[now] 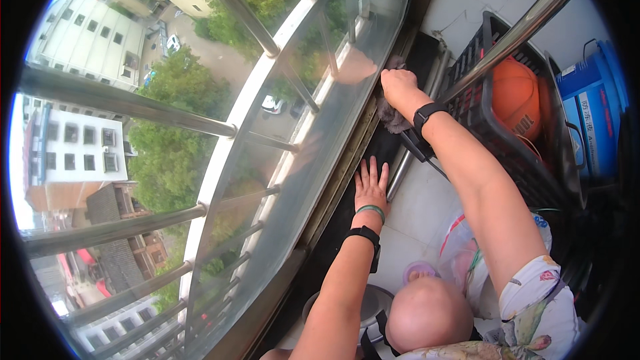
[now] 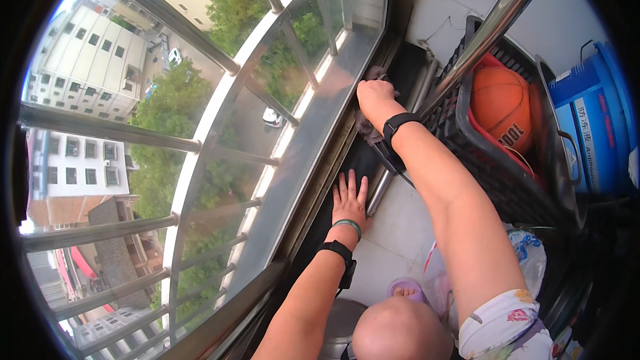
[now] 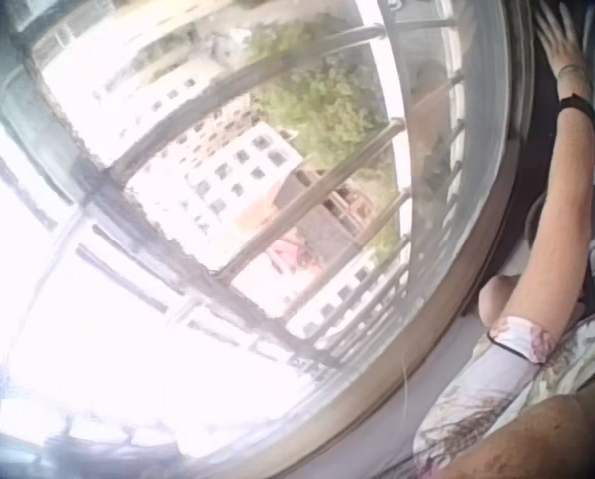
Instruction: Cleaning and wiping a balcony window glass using a damp rag.
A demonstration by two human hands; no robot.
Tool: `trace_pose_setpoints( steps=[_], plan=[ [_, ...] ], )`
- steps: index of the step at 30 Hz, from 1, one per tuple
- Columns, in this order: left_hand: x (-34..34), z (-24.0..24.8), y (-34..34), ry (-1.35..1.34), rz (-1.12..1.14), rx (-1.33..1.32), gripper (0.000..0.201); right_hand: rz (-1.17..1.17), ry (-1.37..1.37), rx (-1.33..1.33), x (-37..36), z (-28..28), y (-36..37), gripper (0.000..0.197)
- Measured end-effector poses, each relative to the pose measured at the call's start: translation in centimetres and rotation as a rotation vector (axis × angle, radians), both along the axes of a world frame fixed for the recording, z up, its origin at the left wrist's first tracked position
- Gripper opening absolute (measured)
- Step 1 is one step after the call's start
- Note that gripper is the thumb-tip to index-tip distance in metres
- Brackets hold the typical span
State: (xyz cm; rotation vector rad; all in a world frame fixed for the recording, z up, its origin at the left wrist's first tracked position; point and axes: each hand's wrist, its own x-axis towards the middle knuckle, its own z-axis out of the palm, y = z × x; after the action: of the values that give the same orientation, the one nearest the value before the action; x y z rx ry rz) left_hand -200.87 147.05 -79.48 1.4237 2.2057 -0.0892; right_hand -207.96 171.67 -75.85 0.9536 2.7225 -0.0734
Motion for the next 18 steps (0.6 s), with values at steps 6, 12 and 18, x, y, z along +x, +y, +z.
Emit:
trace_pose_setpoints(
  steps=[6,12,18],
  plan=[
    [-0.1,-0.1,0.1,-0.001,-0.007,-0.009,0.098,-0.032,0.031,-0.028,0.5,-0.2,-2.3,0.017],
    [0.1,0.5,-0.1,-0.041,-0.017,-0.056,0.094,0.006,0.121,-0.054,1.9,-0.8,-6.2,0.016],
    [0.9,-0.3,-0.8,0.011,-0.014,-0.061,0.092,0.064,0.193,-0.023,3.2,-1.2,-10.6,0.014]
  ],
)
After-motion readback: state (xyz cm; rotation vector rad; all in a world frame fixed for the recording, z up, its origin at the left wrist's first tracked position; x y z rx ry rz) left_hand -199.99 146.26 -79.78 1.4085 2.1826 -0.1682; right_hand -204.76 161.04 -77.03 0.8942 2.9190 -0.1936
